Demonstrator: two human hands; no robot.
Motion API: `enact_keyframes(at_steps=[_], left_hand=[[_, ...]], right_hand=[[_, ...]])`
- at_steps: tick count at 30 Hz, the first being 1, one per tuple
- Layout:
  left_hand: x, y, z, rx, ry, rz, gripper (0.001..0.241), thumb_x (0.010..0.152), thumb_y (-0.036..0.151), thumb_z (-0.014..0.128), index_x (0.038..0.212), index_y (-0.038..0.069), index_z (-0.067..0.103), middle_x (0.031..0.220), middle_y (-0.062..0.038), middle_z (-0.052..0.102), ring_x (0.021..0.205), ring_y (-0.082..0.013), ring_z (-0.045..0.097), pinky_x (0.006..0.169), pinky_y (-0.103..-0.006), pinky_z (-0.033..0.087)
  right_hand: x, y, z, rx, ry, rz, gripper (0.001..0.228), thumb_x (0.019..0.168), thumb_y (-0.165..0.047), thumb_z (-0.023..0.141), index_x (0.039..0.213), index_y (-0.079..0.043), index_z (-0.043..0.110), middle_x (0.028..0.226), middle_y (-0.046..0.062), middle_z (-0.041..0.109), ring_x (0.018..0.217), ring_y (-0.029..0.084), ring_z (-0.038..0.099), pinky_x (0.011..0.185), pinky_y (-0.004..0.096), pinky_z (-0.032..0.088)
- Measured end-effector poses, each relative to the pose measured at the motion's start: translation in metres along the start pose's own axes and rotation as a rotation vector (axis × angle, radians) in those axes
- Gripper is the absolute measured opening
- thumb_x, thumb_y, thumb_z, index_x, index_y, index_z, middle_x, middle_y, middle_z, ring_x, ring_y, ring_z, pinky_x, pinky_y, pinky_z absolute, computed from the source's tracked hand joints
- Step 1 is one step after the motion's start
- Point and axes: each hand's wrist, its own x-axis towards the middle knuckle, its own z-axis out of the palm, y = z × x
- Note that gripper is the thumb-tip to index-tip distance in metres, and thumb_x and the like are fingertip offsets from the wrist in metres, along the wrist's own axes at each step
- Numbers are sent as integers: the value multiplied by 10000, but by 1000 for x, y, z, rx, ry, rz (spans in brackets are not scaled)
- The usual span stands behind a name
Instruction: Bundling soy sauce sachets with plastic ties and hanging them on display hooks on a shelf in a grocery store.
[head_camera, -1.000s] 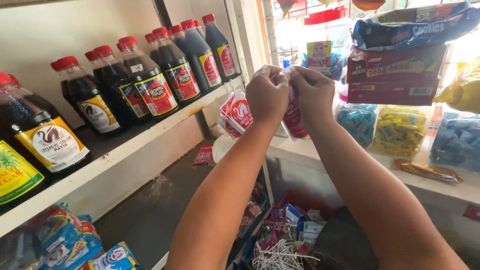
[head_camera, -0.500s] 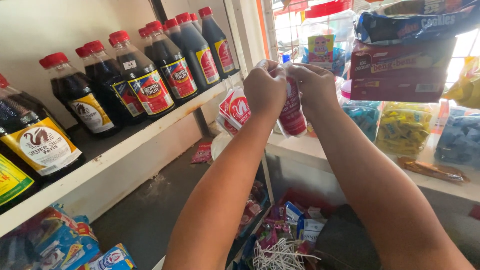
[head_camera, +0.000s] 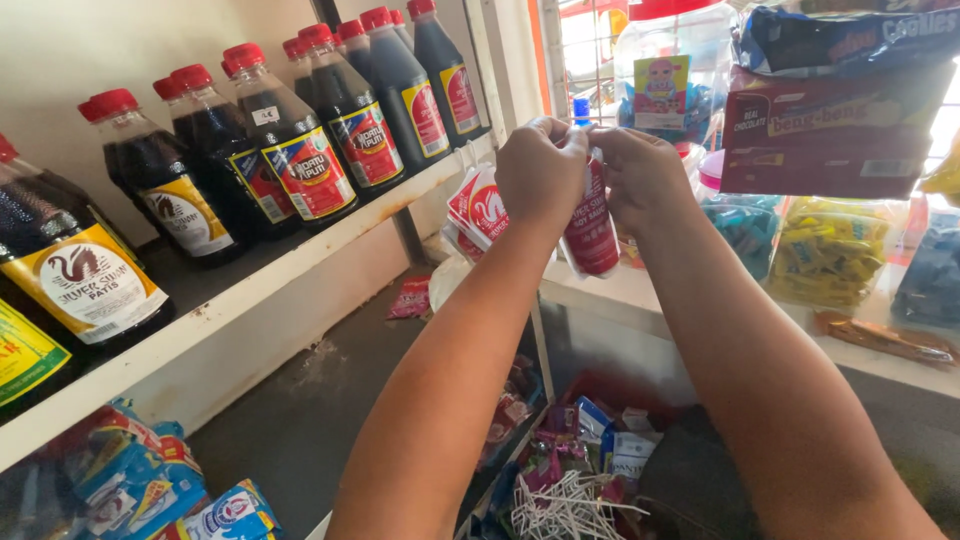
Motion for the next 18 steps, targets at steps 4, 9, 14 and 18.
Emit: enact_keyframes(at_steps=[4, 9, 14, 18], left_hand=[[2, -18, -1, 44, 11, -3, 204, 846, 291, 732, 898, 104, 795, 832, -105, 790, 807, -274, 778, 770, -393, 590], [4, -39, -10, 63, 29, 37, 162, 855, 258, 733, 888, 109, 785, 830, -116, 778, 793, -291, 766, 729, -411, 580], [9, -60, -22, 146, 24, 26, 149, 891, 259, 712, 850, 117, 732, 780, -104, 771, 776, -292, 758, 732, -422, 573], [14, -93, -23, 219, 131, 239, 139, 872, 153, 683, 993, 94, 651, 867, -106, 748, 852, -344, 725, 741, -477, 540]], right_hand=[[5, 15, -4, -59, -91, -12, 170, 897, -64, 750, 1046, 14, 719, 960, 89, 704, 815, 163, 642, 723, 319, 548], [4, 41, 3, -352, 52, -11, 204, 926, -134, 759, 1110, -45, 755, 961, 47, 691, 824, 137, 586, 694, 302, 450], [-6, 84, 5, -756, 29, -481, 259, 874, -159, 765, 1096, -48, 693, 1033, 72, 750, 989, 191, 726, 836, 357, 558], [-15, 104, 6, -1040, -29, -667, 214, 922, -166, 749, 1113, -76, 778, 1205, 129, 758, 1118, 244, 727, 964, 371, 533]])
